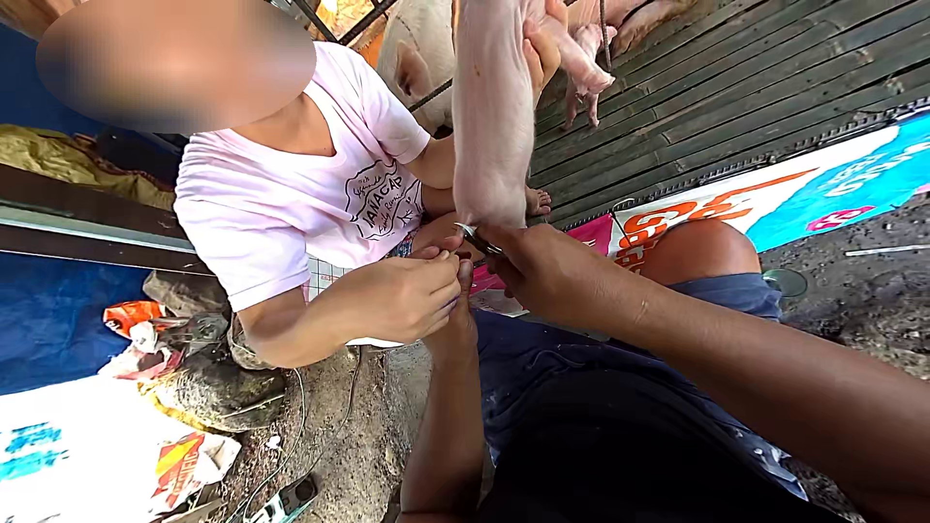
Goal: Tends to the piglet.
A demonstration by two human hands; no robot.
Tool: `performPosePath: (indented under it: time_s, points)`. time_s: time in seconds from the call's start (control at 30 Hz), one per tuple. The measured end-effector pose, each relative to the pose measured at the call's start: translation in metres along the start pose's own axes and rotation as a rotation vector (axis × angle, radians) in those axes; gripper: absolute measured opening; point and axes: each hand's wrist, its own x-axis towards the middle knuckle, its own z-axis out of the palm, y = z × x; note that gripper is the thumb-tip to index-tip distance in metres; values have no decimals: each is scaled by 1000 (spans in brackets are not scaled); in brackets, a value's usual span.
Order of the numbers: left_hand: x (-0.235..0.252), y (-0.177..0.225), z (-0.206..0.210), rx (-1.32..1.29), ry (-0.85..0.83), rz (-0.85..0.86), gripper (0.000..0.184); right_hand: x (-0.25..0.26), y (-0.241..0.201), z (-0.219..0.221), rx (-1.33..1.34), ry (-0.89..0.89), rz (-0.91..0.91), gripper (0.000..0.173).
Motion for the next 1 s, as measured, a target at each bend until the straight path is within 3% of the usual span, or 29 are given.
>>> performPosePath:
  time_s: [0.53, 0.67, 1.0]
  points:
    - [4, -9, -16, 65, -79, 82, 24, 0, -5, 4, -259, 70, -46, 14]
    - [2, -4, -5, 6, 22, 25, 24, 1, -6, 7, -355, 100, -77, 11]
    - [4, -3, 2, -26, 74, 68, 27, 2, -2, 10, -457, 185, -144, 12]
